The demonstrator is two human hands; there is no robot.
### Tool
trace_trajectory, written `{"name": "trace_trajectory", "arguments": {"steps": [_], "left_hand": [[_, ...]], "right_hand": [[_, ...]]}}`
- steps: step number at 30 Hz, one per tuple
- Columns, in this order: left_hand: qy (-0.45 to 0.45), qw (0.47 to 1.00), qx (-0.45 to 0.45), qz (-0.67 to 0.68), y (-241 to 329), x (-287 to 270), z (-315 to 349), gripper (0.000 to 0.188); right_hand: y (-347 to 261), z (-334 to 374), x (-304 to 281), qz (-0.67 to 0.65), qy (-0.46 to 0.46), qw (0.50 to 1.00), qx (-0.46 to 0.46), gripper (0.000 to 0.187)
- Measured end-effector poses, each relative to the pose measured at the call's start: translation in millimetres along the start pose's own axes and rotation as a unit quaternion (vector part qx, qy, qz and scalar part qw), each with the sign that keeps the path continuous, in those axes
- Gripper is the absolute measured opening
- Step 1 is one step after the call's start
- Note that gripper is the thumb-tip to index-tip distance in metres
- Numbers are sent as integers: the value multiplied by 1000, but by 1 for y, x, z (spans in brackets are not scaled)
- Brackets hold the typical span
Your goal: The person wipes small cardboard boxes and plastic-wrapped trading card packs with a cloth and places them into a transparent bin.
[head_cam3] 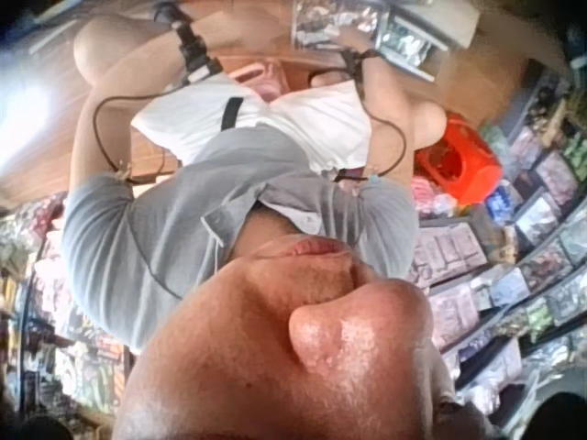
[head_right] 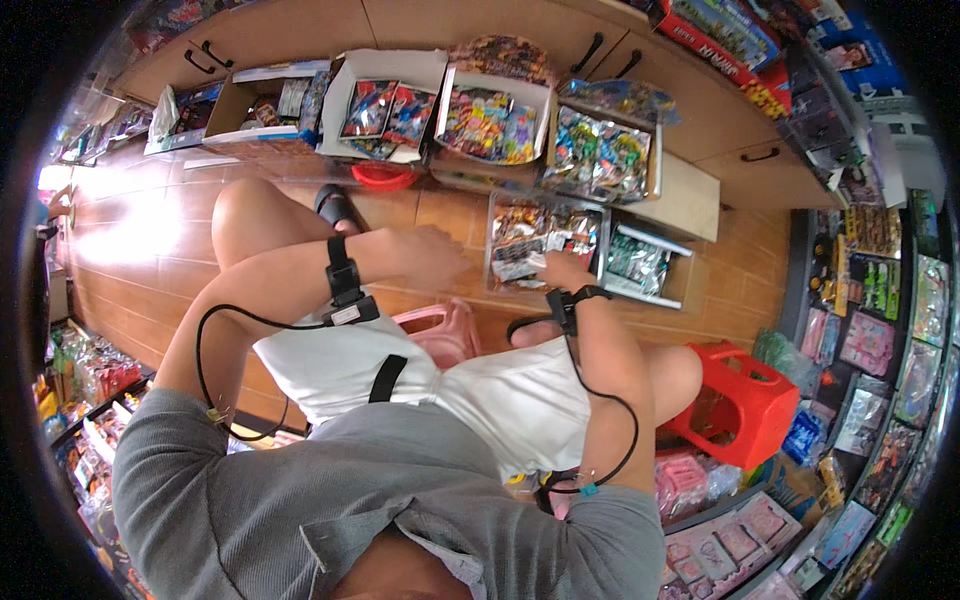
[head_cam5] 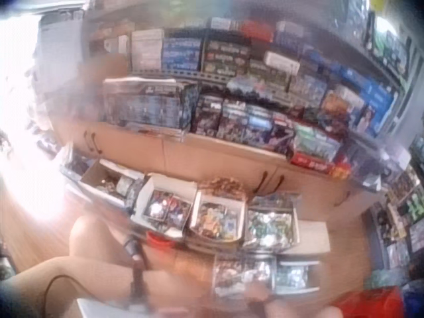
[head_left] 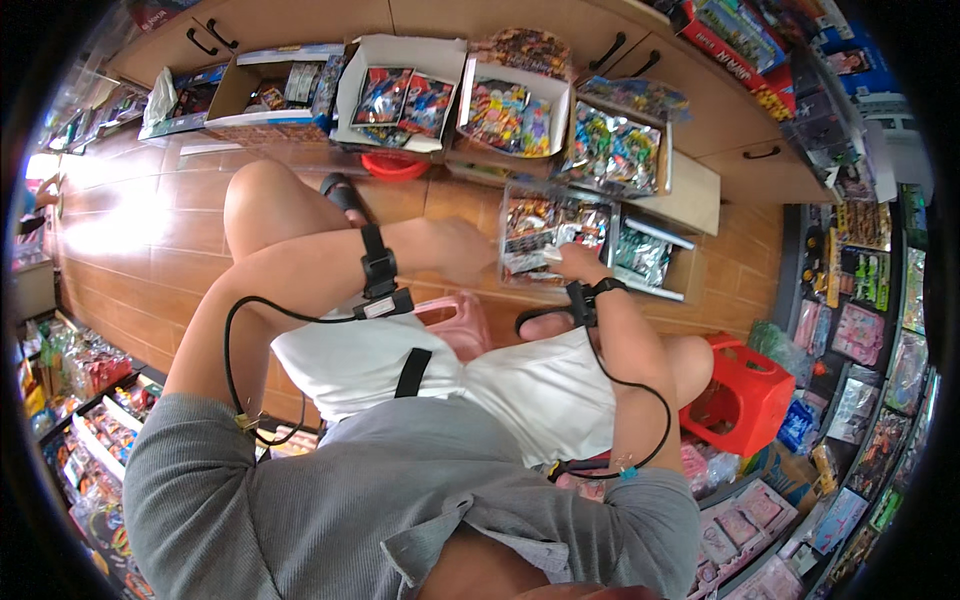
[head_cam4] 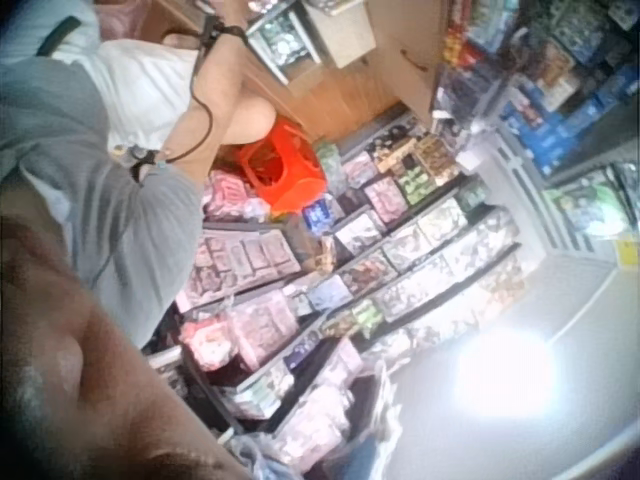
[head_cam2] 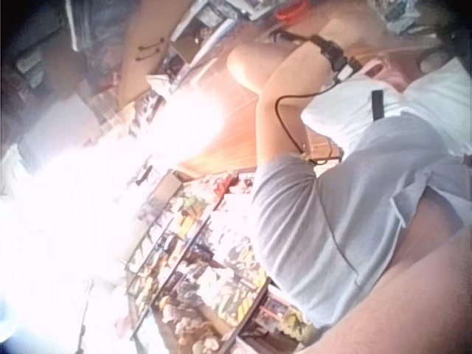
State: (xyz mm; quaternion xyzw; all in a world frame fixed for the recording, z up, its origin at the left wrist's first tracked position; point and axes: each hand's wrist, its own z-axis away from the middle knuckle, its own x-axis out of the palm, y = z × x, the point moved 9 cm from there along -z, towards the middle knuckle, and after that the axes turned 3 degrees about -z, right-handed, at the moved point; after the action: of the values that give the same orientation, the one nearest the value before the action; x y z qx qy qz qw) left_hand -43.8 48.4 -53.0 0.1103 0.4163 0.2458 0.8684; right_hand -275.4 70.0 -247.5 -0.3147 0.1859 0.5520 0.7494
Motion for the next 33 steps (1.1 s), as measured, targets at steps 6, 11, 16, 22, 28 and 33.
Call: {"name": "trace_trajectory", "arguments": {"steps": [6, 11, 16, 22, 28, 33], "left_hand": [[3, 1000, -14, -2, 1, -1, -8, 40], [-6, 1000, 0, -5, 4, -3, -15, 40], [-11, 1000, -3, -14, 3, -9, -24, 41], [1, 999, 37, -3, 12, -25, -17, 43], [-1, 1000, 14, 7, 9, -29, -11, 45], [19, 1000, -18, 1, 0, -22, -20, 40]], "right_hand": [[62, -2, 16, -36, 52, 994, 87, 48], [79, 15, -14, -106, 208, 957, 173, 38], [59, 23, -61, -91, 284, 939, 169, 26], [60, 9, -81, -36, 290, 947, 133, 22], [60, -20, -72, -88, 233, 957, 149, 25], [70, -34, -76, -123, 189, 957, 181, 29]]}}
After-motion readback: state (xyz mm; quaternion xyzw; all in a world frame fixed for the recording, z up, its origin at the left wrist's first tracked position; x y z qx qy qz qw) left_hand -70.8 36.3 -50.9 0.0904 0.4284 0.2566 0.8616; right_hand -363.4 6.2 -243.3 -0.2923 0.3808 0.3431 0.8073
